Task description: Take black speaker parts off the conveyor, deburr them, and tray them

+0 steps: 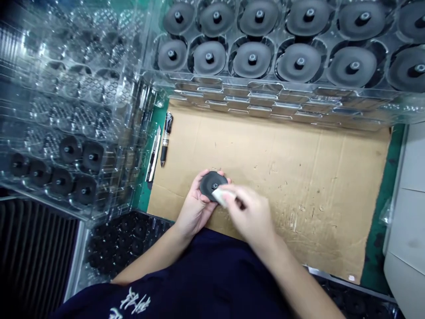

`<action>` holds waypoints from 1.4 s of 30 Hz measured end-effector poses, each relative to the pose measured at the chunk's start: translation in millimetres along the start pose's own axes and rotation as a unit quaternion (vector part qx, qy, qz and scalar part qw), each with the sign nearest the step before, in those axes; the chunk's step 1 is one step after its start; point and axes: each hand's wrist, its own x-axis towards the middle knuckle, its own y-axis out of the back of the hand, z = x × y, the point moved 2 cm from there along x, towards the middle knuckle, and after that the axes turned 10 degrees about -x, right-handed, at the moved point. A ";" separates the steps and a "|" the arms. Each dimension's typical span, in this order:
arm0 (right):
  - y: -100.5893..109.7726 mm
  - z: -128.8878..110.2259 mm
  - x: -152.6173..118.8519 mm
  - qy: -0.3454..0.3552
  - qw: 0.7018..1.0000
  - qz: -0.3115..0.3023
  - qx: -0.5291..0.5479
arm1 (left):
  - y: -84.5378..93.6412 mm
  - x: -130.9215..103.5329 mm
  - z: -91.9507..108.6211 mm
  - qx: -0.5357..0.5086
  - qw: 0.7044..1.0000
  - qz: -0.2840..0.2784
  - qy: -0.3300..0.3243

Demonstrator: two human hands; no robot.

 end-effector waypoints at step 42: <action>27.5 -71.7 -82.3 0.257 0.961 0.101 -0.011 | -43.8 -84.9 17.0 0.100 0.991 -0.071 0.043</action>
